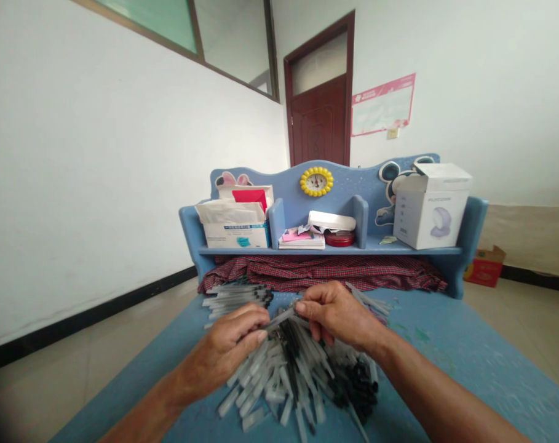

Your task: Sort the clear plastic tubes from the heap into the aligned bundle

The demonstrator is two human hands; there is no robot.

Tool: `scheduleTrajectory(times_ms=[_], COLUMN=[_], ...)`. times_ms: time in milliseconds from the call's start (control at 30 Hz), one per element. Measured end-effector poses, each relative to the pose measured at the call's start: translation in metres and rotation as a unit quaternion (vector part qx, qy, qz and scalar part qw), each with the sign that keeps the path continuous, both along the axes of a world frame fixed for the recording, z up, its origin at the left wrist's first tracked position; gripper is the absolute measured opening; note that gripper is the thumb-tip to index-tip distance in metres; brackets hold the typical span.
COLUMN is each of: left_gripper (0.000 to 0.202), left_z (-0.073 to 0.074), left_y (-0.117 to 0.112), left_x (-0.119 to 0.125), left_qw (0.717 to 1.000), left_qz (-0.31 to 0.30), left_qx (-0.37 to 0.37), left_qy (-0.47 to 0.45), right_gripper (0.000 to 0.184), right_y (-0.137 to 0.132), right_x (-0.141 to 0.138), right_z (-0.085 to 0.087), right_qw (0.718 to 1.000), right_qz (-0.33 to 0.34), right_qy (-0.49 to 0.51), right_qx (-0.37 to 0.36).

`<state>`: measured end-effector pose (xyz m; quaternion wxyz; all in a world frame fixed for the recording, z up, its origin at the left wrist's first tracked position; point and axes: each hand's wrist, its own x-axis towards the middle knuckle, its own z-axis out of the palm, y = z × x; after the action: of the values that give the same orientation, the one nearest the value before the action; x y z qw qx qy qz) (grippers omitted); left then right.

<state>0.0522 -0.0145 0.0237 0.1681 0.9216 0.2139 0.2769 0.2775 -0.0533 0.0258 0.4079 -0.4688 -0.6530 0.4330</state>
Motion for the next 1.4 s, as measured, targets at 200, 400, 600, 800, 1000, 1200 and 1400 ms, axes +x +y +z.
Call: scheduleTrajectory(times_ms=[200, 400, 600, 800, 1000, 1200, 1400], left_gripper=[0.02, 0.019, 0.019, 0.018, 0.019, 0.018, 0.018], left_z=[0.0055, 0.0038, 0.0008, -0.0006, -0.0005, -0.0025, 0.0002], left_y=[-0.0028, -0.0035, -0.0026, -0.0002, -0.0006, 0.0, -0.0026], left_x=[0.0014, 0.0038, 0.0039, 0.0046, 0.0047, 0.005, 0.0076], left_qw=[0.999, 0.999, 0.999, 0.999, 0.999, 0.999, 0.999], left_qz=[0.006, 0.011, 0.024, 0.026, 0.031, 0.033, 0.028], left_qx=[-0.032, -0.031, -0.029, -0.022, -0.025, -0.028, -0.044], left_qy=[0.017, 0.007, 0.011, 0.009, 0.01, 0.01, 0.015], right_gripper=[0.029, 0.032, 0.023, 0.026, 0.029, 0.04, 0.034], right_y=[0.0013, 0.002, -0.0001, 0.0011, 0.002, 0.001, 0.0022], right_x=[0.0078, 0.005, 0.0043, 0.0045, 0.0051, 0.0061, 0.0042], right_z=[0.0029, 0.0022, 0.0031, 0.0019, 0.0008, 0.0023, 0.0], right_qw=[0.999, 0.996, 0.999, 0.998, 0.998, 0.999, 0.998], right_qz=[0.031, -0.017, 0.014, 0.005, 0.004, 0.034, 0.005], right_qy=[-0.028, -0.085, -0.042, -0.062, -0.057, -0.003, -0.043], right_qx=[-0.006, 0.018, -0.004, 0.001, -0.013, -0.024, -0.035])
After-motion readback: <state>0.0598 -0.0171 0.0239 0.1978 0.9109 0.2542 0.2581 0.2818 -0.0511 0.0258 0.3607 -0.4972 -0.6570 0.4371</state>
